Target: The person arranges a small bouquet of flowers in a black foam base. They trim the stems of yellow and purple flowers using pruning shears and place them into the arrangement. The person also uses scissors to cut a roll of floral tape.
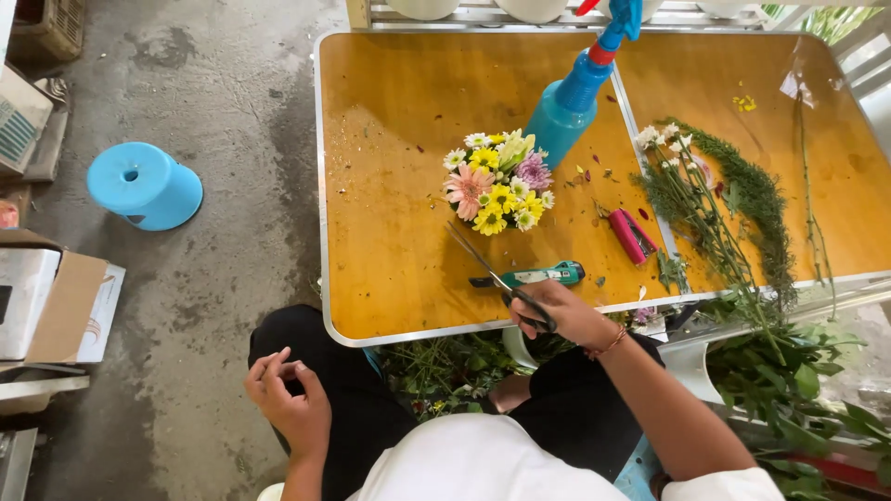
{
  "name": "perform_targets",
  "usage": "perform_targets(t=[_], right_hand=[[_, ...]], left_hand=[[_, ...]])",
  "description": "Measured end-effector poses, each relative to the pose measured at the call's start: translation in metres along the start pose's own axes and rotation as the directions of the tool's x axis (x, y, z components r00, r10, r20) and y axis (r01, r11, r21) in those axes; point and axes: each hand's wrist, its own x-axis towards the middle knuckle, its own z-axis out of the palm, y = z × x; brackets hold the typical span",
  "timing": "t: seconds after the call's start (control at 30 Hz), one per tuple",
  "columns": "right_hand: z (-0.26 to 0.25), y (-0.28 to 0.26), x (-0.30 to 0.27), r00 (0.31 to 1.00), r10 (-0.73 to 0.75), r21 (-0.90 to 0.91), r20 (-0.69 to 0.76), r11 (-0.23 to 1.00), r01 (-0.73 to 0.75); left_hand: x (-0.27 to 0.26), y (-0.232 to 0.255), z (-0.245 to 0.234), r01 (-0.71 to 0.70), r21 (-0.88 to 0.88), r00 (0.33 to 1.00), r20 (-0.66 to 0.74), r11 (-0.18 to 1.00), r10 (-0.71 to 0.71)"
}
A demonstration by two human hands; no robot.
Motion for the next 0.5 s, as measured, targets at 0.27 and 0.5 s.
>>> perform_targets(t=[0.27, 0.5], right_hand=[[0.022, -0.005, 0.004, 0.992, 0.034, 0.316, -0.121, 0.949, 0.005], [0.03, -0.013, 0.011, 0.98, 0.081, 0.326, -0.18, 0.945, -0.018]], left_hand=[[0.0, -0.001, -0.001, 0.026, -0.01, 1.0, 0.009, 1.0, -0.026], [0.0, 0.0, 0.0, 0.03, -0.007, 0.999, 0.018, 1.0, -0.03]])
